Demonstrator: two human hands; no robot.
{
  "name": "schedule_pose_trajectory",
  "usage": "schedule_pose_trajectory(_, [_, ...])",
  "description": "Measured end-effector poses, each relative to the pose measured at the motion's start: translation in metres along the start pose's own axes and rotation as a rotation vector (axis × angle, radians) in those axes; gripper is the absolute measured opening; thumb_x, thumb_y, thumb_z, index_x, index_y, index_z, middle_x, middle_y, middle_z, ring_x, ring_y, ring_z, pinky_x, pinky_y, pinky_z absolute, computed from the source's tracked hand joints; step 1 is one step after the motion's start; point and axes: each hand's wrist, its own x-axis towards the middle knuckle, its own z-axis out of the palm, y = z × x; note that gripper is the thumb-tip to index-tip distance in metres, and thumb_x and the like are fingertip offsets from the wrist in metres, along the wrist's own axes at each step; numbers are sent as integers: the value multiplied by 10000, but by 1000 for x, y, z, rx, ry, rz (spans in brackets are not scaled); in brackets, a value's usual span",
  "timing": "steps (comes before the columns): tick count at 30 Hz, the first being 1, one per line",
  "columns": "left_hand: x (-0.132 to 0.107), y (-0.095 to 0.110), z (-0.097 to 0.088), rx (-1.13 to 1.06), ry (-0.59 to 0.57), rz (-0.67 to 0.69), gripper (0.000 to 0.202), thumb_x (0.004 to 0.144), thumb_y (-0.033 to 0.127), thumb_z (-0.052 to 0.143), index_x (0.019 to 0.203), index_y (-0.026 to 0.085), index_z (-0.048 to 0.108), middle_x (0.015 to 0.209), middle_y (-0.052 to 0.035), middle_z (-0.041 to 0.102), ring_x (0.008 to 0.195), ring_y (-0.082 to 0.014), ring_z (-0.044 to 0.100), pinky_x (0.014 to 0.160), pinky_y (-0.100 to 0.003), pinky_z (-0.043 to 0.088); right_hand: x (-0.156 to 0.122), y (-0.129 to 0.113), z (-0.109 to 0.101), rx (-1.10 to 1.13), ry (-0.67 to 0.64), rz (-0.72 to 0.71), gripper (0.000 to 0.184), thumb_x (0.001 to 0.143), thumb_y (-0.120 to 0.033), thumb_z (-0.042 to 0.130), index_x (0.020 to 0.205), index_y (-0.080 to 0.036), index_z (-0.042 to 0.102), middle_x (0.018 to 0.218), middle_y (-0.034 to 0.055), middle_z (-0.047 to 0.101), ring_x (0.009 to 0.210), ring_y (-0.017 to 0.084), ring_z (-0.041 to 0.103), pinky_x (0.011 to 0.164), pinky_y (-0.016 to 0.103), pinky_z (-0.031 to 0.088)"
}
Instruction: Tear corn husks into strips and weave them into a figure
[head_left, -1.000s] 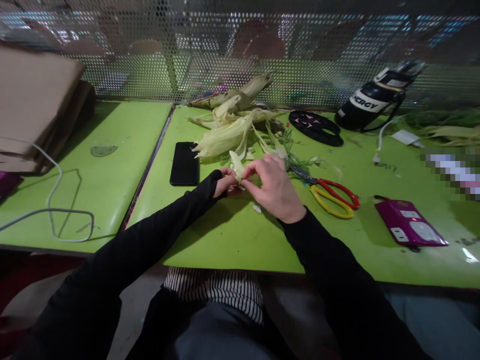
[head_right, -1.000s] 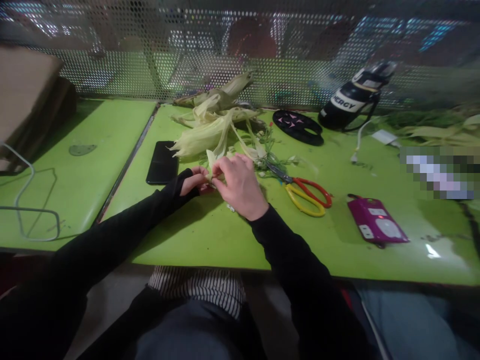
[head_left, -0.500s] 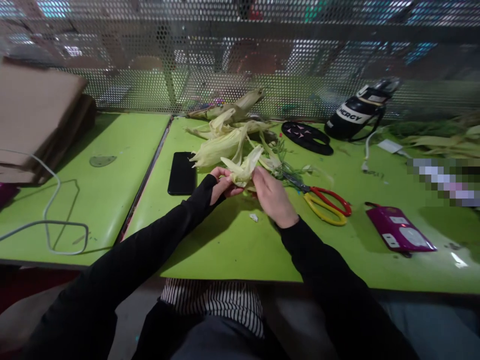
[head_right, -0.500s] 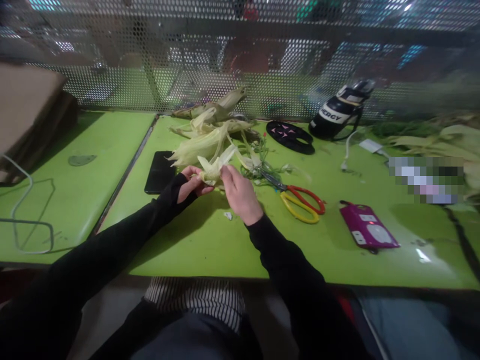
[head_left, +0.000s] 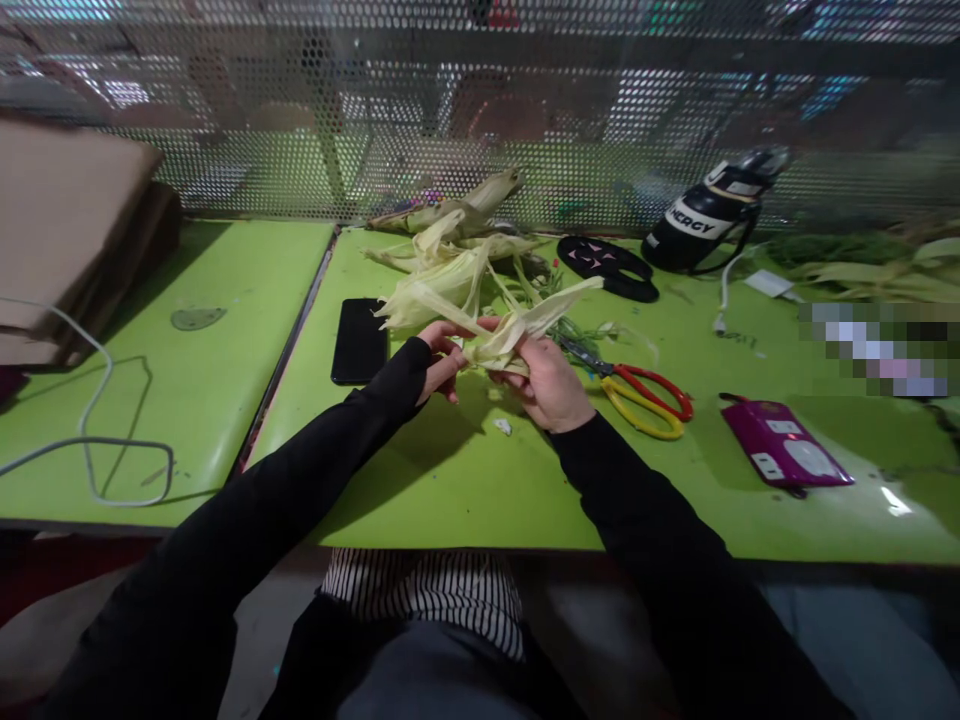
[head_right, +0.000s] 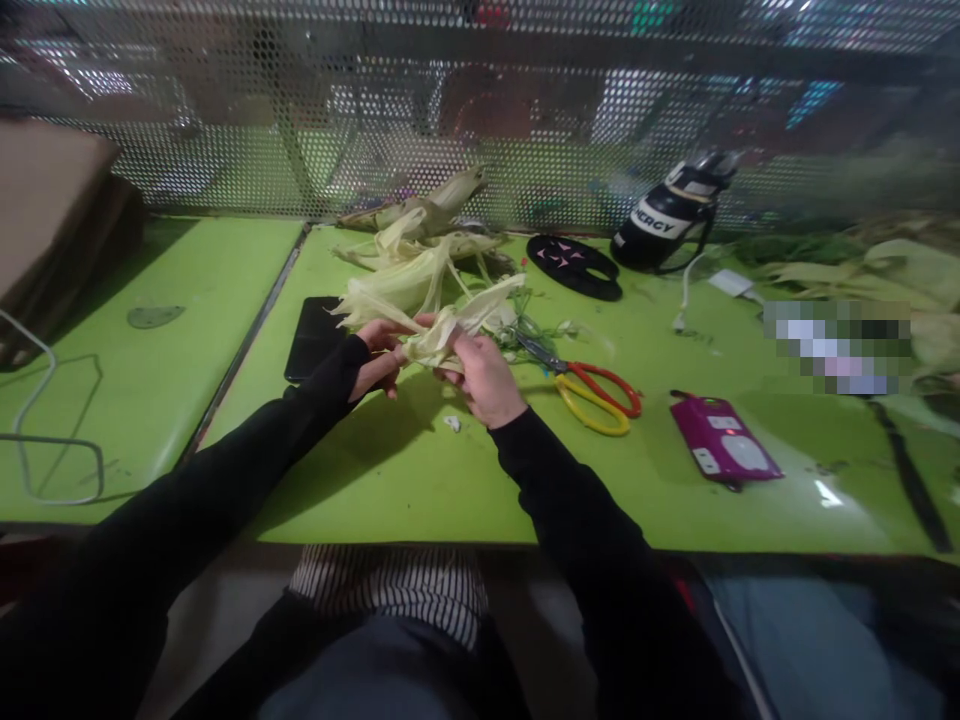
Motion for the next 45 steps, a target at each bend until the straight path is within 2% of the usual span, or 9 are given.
schedule_pose_trajectory(3, [2,-1,1,-24,52,-77,85,829,107,593,847,153,523,639,57,507,432,-44,472,441,-197,471,1,0,2,85,40,-71,379,815,-592,661,841,-213,656,490,-91,359,403,51,272,397,209,256])
schedule_pose_trajectory(8, [7,-4,-9,40,-108,-225,108,760,102,522,841,131,587,562,66,464,433,-56,423,459,-213,479,5,2,-2,161,70,-144,426,843,-631,610,1015,-245,669,516,-94,373,403,57,267,399,205,264])
schedule_pose_trajectory(12, [2,0,-14,195,-216,-64,108,717,158,561,792,138,637,669,12,600,614,-110,554,663,-271,535,3,5,-1,117,58,-154,398,853,-613,608,1012,-257,686,576,-70,453,425,57,313,390,203,233])
schedule_pose_trajectory(16, [-5,9,-9,269,-176,77,204,792,259,603,940,132,664,917,-61,704,930,-198,631,898,-322,497,-1,9,2,-90,-24,-154,408,879,-615,569,988,-245,700,673,-33,555,497,69,423,420,201,306])
schedule_pose_trajectory(22, [-6,5,-8,484,-63,128,241,913,316,526,990,110,625,753,-36,630,681,-140,567,718,-285,491,-3,4,-3,-291,-64,-187,411,849,-592,626,1022,-229,713,713,-11,594,594,104,512,521,231,426])
schedule_pose_trajectory(28, [-8,8,-1,641,-111,158,260,876,321,597,976,107,706,764,-49,660,715,-158,582,712,-288,468,-7,0,-2,-277,-30,-236,465,866,-639,560,950,-223,752,800,27,660,744,149,613,671,287,499])
schedule_pose_trajectory(33, [-13,6,5,822,-75,81,311,821,443,646,845,136,689,478,50,387,466,-104,353,483,-262,257,-3,6,2,-284,35,-245,257,764,-469,760,778,-219,704,823,5,653,816,146,616,811,305,504])
schedule_pose_trajectory(38, [-14,-8,17,571,-7,124,255,913,345,476,829,149,617,550,44,404,518,-102,370,514,-247,301,6,14,7,2,298,-270,307,805,-515,699,821,-232,581,731,-43,547,682,106,543,641,236,481])
schedule_pose_trajectory(45, [-18,-11,18,316,-88,-25,371,934,467,447,850,152,625,490,63,338,459,-88,336,470,-226,282,6,12,8,20,371,-392,309,851,-501,652,783,-236,508,675,-55,415,592,92,440,571,227,408])
